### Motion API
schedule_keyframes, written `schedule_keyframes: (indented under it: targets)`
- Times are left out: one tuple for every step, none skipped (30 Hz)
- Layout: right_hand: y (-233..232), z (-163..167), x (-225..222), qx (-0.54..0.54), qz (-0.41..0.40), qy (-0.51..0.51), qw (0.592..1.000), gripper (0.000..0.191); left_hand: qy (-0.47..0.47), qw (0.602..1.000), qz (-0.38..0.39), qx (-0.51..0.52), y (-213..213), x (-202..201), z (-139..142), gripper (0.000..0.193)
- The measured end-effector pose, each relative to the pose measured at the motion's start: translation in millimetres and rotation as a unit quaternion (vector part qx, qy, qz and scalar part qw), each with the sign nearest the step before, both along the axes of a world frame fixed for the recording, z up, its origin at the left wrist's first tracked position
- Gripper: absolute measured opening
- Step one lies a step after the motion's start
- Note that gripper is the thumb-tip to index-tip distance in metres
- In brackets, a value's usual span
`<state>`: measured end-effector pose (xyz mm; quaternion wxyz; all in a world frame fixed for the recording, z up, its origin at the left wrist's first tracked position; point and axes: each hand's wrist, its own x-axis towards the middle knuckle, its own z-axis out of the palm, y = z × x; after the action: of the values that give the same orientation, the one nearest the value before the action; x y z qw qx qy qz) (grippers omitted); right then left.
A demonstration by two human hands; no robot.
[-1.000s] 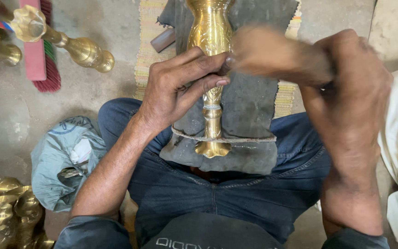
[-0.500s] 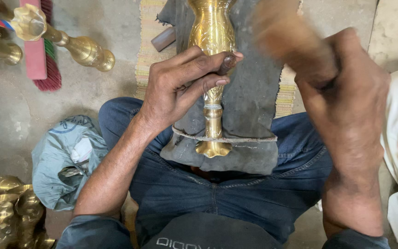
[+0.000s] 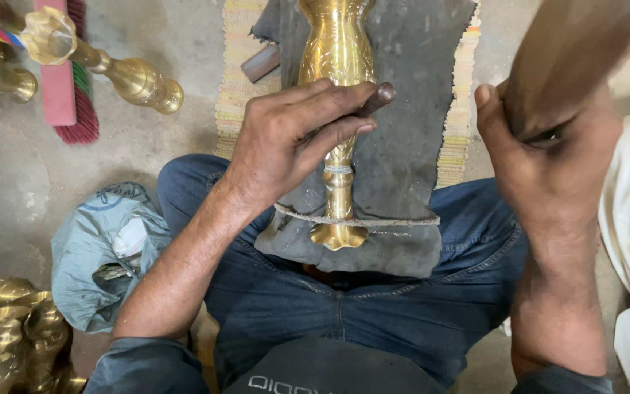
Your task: The person sits on the floor with a brass lamp body held on a padded lap board and hammers a metal punch against the lamp's surface using a wooden mallet, repositioning the punch repeatedly to work different spots on the brass. He occasionally rotates the lamp and steadies it with his free hand while continuing to strike.
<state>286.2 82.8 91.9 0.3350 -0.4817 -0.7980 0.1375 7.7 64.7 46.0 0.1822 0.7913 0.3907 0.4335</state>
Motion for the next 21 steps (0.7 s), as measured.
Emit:
schedule_keyframes:
  targets:
    - [0.1, -0.4, 0.5, 0.007, -0.003, -0.016, 1.0, 0.025, 0.004, 1.0, 0.001, -0.003, -0.6, 0.5, 1.8, 0.036]
    - [-0.3, -1.4, 0.1, 0.014, -0.006, -0.033, 0.999, 0.026, 0.011, 1.0, 0.006, -0.01, -1.1, 0.8, 3.4, 0.036]
    - [0.2, -1.7, 0.7, 0.103, -0.005, -0.121, 0.987, 0.03, 0.02, 1.0, 0.01, -0.014, -0.9, 0.8, 5.0, 0.035]
    - [0.3, -1.7, 1.0, 0.188, -0.004, -0.208, 0.96, 0.034, 0.027, 0.999, 0.015, -0.019, -1.0, 1.0, 6.2, 0.034]
    - [0.2, -2.1, 1.1, 0.101, -0.007, -0.095, 0.99, 0.03, 0.021, 1.0, 0.008, -0.018, -1.3, 1.1, 7.2, 0.035]
    - [0.1, -2.8, 0.0, 0.01, -0.009, 0.019, 1.0, 0.026, 0.014, 1.0, 0.002, -0.017, -1.4, 0.7, 7.9, 0.036]
    - [0.2, -2.3, 0.9, 0.006, -0.013, 0.009, 1.0, 0.026, 0.007, 1.0, -0.004, -0.014, -1.3, 0.7, 8.2, 0.036]
    - [-0.1, -2.5, 0.3, 0.001, -0.016, -0.001, 1.0, 0.026, 0.021, 1.0, 0.01, -0.008, -1.7, 1.1, 8.0, 0.034]
    - [-0.1, -1.1, 2.1, 0.081, -0.022, -0.133, 0.988, 0.03, 0.035, 0.999, 0.021, -0.002, -1.9, 2.1, 7.3, 0.031]
    - [-1.0, -1.4, 1.7, 0.078, -0.033, -0.138, 0.987, 0.03, 0.051, 0.998, 0.033, 0.006, -1.5, 2.4, 6.4, 0.029]
    - [-0.9, -0.6, 3.0, 0.074, -0.044, -0.142, 0.986, 0.031, 0.049, 0.998, 0.031, 0.009, -0.9, 2.9, 5.2, 0.031]
    - [-3.1, -1.5, 2.4, -0.017, -0.057, -0.019, 0.998, 0.03, 0.048, 0.998, 0.03, 0.01, -0.7, 2.8, 3.8, 0.033]
    - [-3.4, -1.6, 3.4, -0.021, -0.052, -0.014, 0.998, 0.03, 0.045, 0.999, 0.029, 0.009, -1.2, 3.2, 1.9, 0.035]
    - [-4.8, -2.1, 3.8, -0.026, -0.048, -0.009, 0.998, 0.03, 0.046, 0.998, 0.033, 0.011, -1.3, 2.6, -0.1, 0.034]
    - [-3.9, -2.3, 5.1, 0.061, -0.027, -0.12, 0.991, 0.031, 0.049, 0.998, 0.035, 0.016, -0.3, 1.6, -2.2, 0.032]
    - [-4.9, -2.4, 6.5, 0.098, -0.02, -0.175, 0.979, 0.031, 0.052, 0.998, 0.036, 0.019, 0.2, 0.1, -4.7, 0.031]
    - [-5.4, -3.1, 7.8, 0.139, -0.015, -0.227, 0.964, 0.032, 0.02, 1.0, 0.014, -0.012, 1.8, -1.6, -7.1, 0.03]
    - [-6.1, -3.7, 9.1, 0.136, -0.02, -0.224, 0.965, 0.031, -0.012, 0.999, -0.005, -0.042, 4.4, -4.4, -9.7, 0.03]
    - [-6.8, -5.5, 9.2, 0.122, -0.023, -0.199, 0.972, 0.029, -0.043, 0.996, -0.023, -0.07, 5.6, -7.2, -12.0, 0.029]
    - [-7.1, -7.2, 9.5, 0.108, -0.026, -0.173, 0.979, 0.027, -0.054, 0.996, -0.024, -0.068, 5.4, -9.9, -14.3, 0.03]
    - [-8.4, -9.1, 9.8, 0.08, -0.029, -0.126, 0.988, 0.026, -0.067, 0.995, -0.027, -0.066, 5.0, -11.6, -16.7, 0.031]
